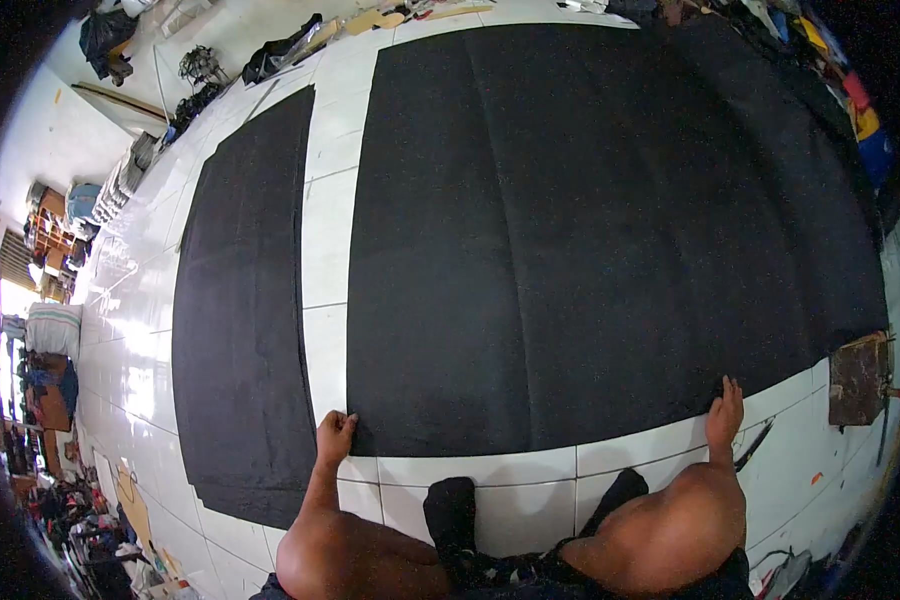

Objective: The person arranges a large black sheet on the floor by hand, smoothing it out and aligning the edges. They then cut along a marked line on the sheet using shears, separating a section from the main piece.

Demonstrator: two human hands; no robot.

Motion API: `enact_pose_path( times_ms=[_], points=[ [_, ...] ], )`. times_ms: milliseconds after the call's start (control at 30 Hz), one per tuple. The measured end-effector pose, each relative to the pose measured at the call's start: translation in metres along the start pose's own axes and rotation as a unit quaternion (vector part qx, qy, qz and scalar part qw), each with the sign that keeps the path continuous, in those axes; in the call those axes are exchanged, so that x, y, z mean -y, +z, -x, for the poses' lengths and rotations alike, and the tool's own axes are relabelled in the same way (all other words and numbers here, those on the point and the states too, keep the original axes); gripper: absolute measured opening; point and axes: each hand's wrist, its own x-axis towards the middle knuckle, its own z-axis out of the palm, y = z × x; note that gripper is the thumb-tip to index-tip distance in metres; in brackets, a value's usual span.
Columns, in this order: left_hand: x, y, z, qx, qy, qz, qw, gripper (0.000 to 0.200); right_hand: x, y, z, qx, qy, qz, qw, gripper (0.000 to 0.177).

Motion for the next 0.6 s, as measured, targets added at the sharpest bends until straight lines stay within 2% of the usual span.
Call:
enact_pose_path(
  times_ms=[67,200,367,467,533,567,600],
  points=[
    [-0.012,-0.007,0.002,0.021,-0.005,-0.006,1.000,0.034,0.012,-0.001,-0.006,0.019,-0.013,0.027,0.999,0.050],
    [-0.004,-0.009,-0.005,0.083,-0.035,0.001,0.996,0.034,0.042,-0.015,-0.009,0.034,0.051,-0.009,0.998,0.058],
    [-0.003,-0.008,-0.008,0.118,-0.018,-0.022,0.993,0.037,0.028,-0.011,-0.022,0.043,0.043,0.005,0.998,0.059],
    [-0.001,-0.011,-0.009,0.154,-0.070,0.047,0.984,0.037,0.025,-0.005,-0.025,0.038,0.064,0.045,0.996,0.059],
    [-0.002,-0.020,-0.011,0.091,0.020,-0.052,0.994,0.035,0.024,-0.001,-0.023,0.038,0.080,0.058,0.994,0.058],
    [-0.001,-0.023,-0.015,-0.020,0.019,-0.072,0.997,0.035,0.024,0.001,-0.021,0.038,0.086,0.054,0.994,0.058],
    [0.000,-0.033,-0.018,-0.063,-0.051,-0.085,0.993,0.040,0.026,0.003,-0.022,0.035,0.091,0.048,0.994,0.058]
  ],
)
